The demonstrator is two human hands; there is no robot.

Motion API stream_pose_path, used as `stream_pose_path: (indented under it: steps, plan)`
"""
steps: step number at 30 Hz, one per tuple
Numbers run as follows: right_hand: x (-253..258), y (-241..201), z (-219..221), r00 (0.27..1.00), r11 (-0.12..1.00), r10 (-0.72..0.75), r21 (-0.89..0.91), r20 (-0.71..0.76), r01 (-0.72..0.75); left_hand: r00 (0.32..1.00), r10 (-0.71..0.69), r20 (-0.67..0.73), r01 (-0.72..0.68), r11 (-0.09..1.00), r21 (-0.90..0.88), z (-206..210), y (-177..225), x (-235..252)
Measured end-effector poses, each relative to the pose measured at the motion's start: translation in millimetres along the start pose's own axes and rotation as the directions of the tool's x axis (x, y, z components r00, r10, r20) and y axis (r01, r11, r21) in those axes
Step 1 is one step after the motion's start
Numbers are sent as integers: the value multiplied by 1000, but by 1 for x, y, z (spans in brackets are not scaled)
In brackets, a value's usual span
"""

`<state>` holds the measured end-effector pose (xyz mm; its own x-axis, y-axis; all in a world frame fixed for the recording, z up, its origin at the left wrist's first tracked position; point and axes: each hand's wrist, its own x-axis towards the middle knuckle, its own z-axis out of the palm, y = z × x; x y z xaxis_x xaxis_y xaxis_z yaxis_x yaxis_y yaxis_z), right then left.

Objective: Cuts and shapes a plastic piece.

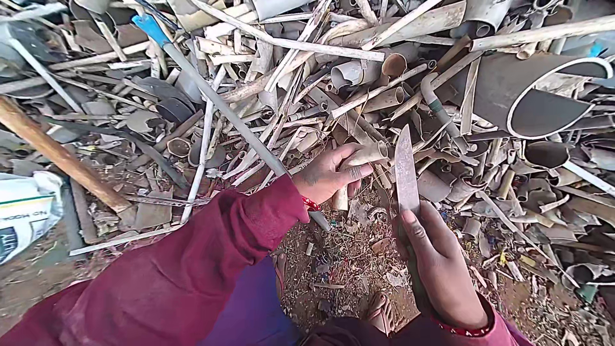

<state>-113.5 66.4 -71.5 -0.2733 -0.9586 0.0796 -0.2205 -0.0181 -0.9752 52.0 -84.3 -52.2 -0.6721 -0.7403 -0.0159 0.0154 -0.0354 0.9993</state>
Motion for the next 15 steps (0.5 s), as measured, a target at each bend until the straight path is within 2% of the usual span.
stream_pose_path:
  steps: [2, 4, 5, 9, 12, 14, 15]
  plan:
    - [-1, 3, -4, 999, 995, -51, -84, -1, 51, 987, 163, -15, -154, 955, 254, -9, -6, 0]
    - [-3, 5, -8, 995, 954, -103, -283, 9, 101, 949, 312, -50, -237, 808, 539, -18, -9, 1]
    - [-5, 6, -9, 992, 921, -126, -368, 22, 125, 933, 352, -73, -230, 742, 630, -21, -8, 2]
    - [-12, 1, -7, 987, 821, -148, -549, 54, 154, 916, 373, -148, -136, 635, 760, -28, 1, 7]
    - [-12, -2, -7, 993, 764, -112, -636, 37, 110, 877, 472, -95, -210, 554, 806, -30, -5, 11]
    - [-9, 0, -9, 997, 825, -34, -562, 63, 63, 875, 483, -27, -248, 495, 833, -28, -5, 12]
    - [-8, -1, -10, 993, 899, 43, -438, 110, 10, 880, 476, 1, -256, 471, 844, -25, -5, 11]
